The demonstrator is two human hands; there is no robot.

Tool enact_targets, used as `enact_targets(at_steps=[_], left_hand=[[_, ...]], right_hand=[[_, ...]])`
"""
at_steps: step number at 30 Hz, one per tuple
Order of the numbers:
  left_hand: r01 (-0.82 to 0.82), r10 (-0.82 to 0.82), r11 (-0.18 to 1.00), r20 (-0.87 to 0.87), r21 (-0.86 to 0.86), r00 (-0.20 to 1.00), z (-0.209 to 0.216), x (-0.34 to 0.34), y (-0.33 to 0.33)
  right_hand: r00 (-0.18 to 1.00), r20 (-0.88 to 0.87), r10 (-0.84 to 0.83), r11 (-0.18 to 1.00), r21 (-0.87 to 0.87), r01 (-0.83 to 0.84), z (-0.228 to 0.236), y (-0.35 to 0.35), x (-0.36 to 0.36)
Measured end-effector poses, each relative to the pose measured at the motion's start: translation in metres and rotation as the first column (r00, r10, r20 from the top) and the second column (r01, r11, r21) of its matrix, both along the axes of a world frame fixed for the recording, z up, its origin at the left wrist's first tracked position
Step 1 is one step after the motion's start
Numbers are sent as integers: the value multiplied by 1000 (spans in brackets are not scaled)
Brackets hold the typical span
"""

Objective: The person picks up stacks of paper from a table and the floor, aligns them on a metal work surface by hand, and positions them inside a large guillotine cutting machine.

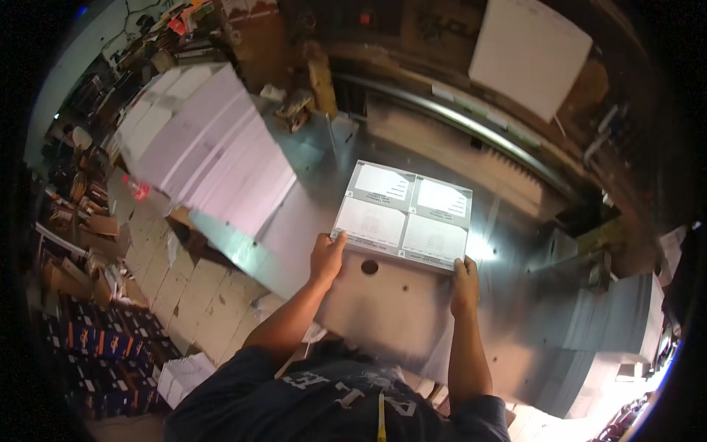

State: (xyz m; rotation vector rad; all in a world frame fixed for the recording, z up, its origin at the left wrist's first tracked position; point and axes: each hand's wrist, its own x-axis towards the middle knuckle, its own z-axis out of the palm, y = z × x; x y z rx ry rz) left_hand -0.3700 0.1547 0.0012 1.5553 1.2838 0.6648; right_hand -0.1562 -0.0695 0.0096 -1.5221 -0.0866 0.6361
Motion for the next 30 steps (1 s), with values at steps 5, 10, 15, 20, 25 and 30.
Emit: enact_targets(at_steps=[5, 10, 15, 20, 25, 30], left_hand=[[-27, 23, 989, 32, 143, 999, -20, -82, -77], [-67, 58, 994, 99, 87, 993, -21, -120, -112], [-57, 60, 990, -25, 128, 998, -19, -135, -109], [-112, 115, 993, -78, 46, 990, -22, -149, -62], [-403, 502, 865, 527, -300, 685, -5, -188, 82], [-427, 598, 801, 595, -420, 537, -14, -201, 211]], right_hand=[[999, 25, 43, 999, 4, -43, 0, -77, -82], [987, 52, 151, 985, 75, -154, -11, -119, -118], [944, 157, 291, 957, -65, -284, -14, -122, -118], [978, -20, 209, 976, -65, -210, 0, -104, -102], [940, 182, 289, 941, 125, -314, 6, -88, -99], [950, 189, 249, 962, 63, -265, 4, -91, -106]])
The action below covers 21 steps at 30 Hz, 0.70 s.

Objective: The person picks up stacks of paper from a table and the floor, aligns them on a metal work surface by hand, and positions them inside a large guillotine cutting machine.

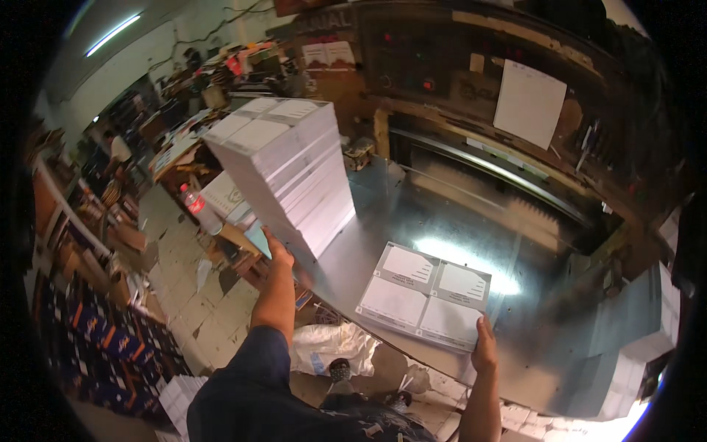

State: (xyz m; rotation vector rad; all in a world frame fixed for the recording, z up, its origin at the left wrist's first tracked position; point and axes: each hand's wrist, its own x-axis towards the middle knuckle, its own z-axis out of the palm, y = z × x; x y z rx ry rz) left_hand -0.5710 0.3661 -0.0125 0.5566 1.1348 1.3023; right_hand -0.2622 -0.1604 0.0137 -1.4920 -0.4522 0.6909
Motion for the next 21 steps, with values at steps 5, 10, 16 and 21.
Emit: enact_targets(at_steps=[5, 10, 16, 21], left_hand=[[-16, -28, 977, 200, 212, 980, -22, 33, 43], [-1, -112, 967, 429, 256, 896, -16, 38, 43], [-4, -91, 977, 438, 213, 894, -19, 40, 53], [-71, -19, 973, 386, 218, 923, -24, 44, 77]], right_hand=[[909, 414, 50, 980, -196, 36, -4, 3, -5], [960, -265, -93, 995, 5, 97, 0, 11, -8], [954, -279, -114, 994, -31, 109, 4, 14, -9], [950, -253, -182, 983, -36, 179, 1, 19, -12]])
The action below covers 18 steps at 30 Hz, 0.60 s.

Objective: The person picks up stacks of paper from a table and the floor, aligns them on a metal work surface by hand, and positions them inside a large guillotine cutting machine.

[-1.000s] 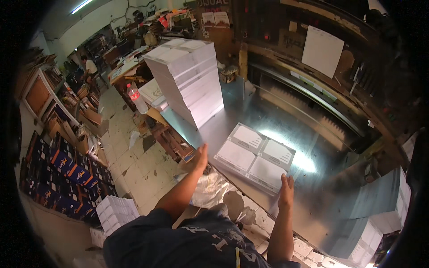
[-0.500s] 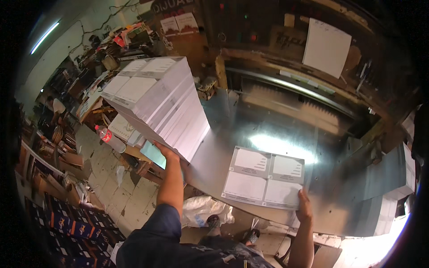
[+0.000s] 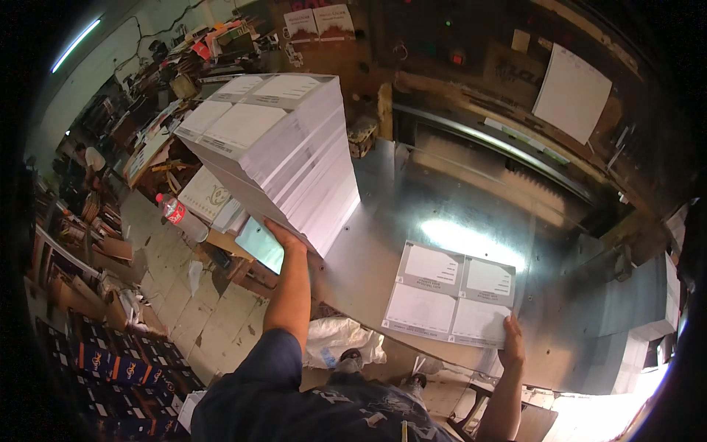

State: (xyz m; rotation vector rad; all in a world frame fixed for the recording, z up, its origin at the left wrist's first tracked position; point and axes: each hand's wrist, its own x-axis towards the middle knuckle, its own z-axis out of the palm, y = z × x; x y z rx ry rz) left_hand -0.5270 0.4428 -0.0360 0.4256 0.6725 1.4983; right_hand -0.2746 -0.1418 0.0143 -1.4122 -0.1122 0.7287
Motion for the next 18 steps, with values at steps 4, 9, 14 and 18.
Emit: enact_targets(at_steps=[4, 9, 14, 18], left_hand=[[42, -43, 999, 24, 32, 999, -4, 4, 14], [-12, 9, 998, 41, 66, 999, -8, 14, 30], [62, -61, 998, -79, 19, 995, -4, 14, 36], [64, -63, 998, 29, -7, 998, -6, 22, 36]], right_hand=[[1000, -4, -13, 1000, 8, 13, -1, 1, 0], [995, 41, 89, 996, -32, -88, 3, 0, 1], [926, 280, 254, 966, -114, -231, 13, 1, 3], [972, -77, 221, 975, 26, -219, 16, 12, 11]])
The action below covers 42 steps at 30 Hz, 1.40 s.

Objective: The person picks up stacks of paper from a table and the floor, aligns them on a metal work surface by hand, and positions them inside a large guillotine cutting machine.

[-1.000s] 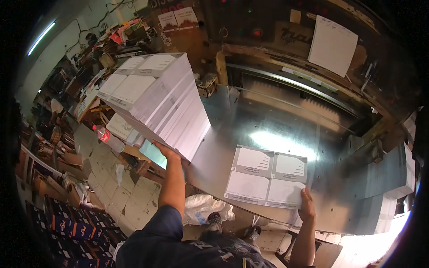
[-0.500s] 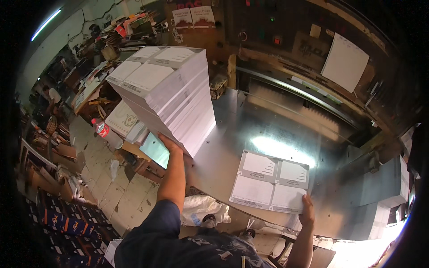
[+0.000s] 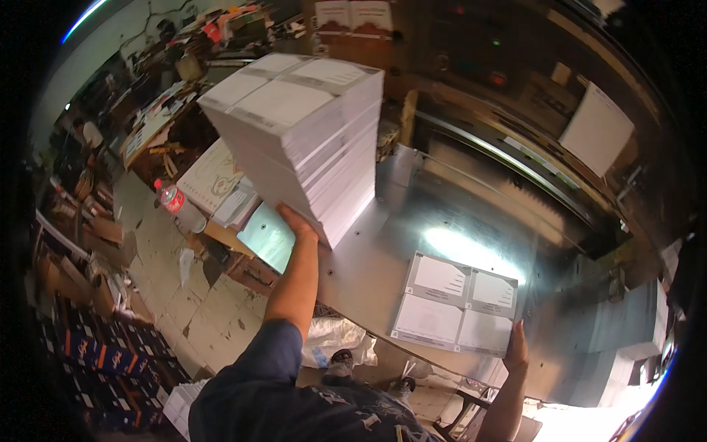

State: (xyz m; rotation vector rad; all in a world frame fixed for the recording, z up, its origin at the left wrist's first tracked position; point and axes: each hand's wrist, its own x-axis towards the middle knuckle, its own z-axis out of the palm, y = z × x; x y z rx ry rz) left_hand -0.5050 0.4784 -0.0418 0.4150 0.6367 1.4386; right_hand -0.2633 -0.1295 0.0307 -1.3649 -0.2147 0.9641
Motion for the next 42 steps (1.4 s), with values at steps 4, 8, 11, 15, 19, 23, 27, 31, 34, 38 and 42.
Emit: enact_targets(at_steps=[4, 8, 11, 15, 19, 23, 27, 31, 34, 38, 42], left_hand=[[-232, 219, 973, -363, 7, 906, -6, 9, 7], [-228, 187, 973, -464, -33, 866, -1, 10, 6], [-230, 186, 973, -544, -13, 818, 15, 6, -7], [-110, 58, 992, -582, -55, 811, 41, -16, -25], [133, -78, 991, -745, 15, 662, 32, -80, -99], [223, -19, 964, -797, 145, 603, -21, -149, -270], [643, -691, 695, -52, -322, 721, -56, -169, -376], [674, -624, 708, 262, -209, 737, -39, -154, -367], [461, -456, 818, 99, -343, 884, -6, -143, -347], [275, -354, 875, -141, -398, 924, 22, -169, -301], [196, -272, 922, -199, -334, 942, 18, -210, -237]], right_hand=[[999, -38, 34, 996, 83, -30, -5, 11, 3], [997, -71, 33, 999, 20, -31, -9, 18, 7], [996, -90, -4, 1000, -2, 3, -10, 22, 7], [994, 31, -105, 985, -134, 109, -11, 35, -6], [957, 280, -78, 964, -222, 144, -7, 58, -30], [967, 255, -2, 988, -146, 40, -5, 89, -50], [978, 198, -70, 987, -131, 97, -15, 118, -80], [968, 242, -61, 984, -148, 100, -20, 145, -124], [968, 247, -29, 986, -153, 69, -20, 162, -166], [942, 330, 67, 992, -120, -28, -31, 194, -225], [980, 142, 142, 989, 21, -146, -34, 238, -274]])
